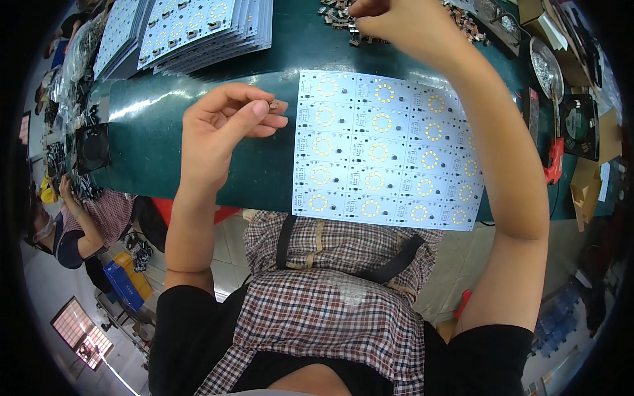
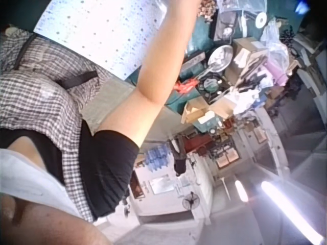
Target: Manually assembling electronic components onto LED PCB panels at a production workbench.
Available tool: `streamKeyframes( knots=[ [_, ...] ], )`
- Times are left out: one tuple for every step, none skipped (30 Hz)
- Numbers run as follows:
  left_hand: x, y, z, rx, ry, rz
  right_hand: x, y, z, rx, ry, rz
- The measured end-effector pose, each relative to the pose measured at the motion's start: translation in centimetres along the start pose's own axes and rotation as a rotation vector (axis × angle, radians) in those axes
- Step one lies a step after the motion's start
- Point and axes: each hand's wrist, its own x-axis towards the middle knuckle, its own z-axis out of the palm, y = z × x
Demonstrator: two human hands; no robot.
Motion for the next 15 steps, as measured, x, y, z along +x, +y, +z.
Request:
streamKeyframes(
  knots=[
    [0.2,0.0,0.0,0.000,-0.003,-0.001,-0.5,0.6,-0.7,0.170,-0.019,0.100],
    [0.3,0.0,0.0,0.040,-0.012,0.019,-1.1,1.6,-1.7,0.151,-0.083,-0.080],
    [0.5,0.1,0.0,0.081,-0.024,0.040,-1.8,2.4,-2.3,0.152,-0.082,-0.077],
    [0.6,0.0,0.0,0.082,-0.023,0.038,-2.9,2.0,-2.7,0.164,-0.083,-0.049],
    [0.7,0.0,0.2,0.151,-0.008,0.076,-4.1,1.7,-3.0,0.174,-0.079,-0.018],
    [0.9,-0.1,0.3,0.219,0.006,0.115,-5.0,1.8,-3.1,0.257,-0.076,-0.024],
    [1.1,0.1,0.4,0.220,-0.004,0.117,-6.0,1.4,-2.8,0.257,-0.067,-0.020],
    [1.3,0.1,0.4,0.272,0.003,0.150,-6.8,0.9,-2.3,0.389,-0.058,-0.020],
    [1.6,0.2,0.5,0.324,0.011,0.183,-7.4,0.7,-2.0,0.521,-0.047,-0.021],
    [1.8,0.2,0.6,0.321,0.002,0.184,-7.9,0.8,-2.4,0.536,-0.096,0.007],
    [2.0,0.2,0.6,0.363,0.014,0.220,-8.4,1.0,-2.4,0.534,-0.088,0.011],
    [2.2,0.1,0.7,0.404,0.027,0.255,-8.9,1.3,-2.2,0.561,-0.089,0.022],
    [2.3,0.3,0.8,0.404,0.017,0.255,-9.4,1.5,-2.0,0.589,-0.088,0.033],
    [2.5,0.5,0.9,0.474,0.007,0.298,-9.8,1.6,-2.0,0.611,-0.085,0.045],
    [2.6,0.7,0.9,0.544,-0.003,0.341,-10.1,1.8,-1.8,0.614,-0.078,0.048]
  ],
)
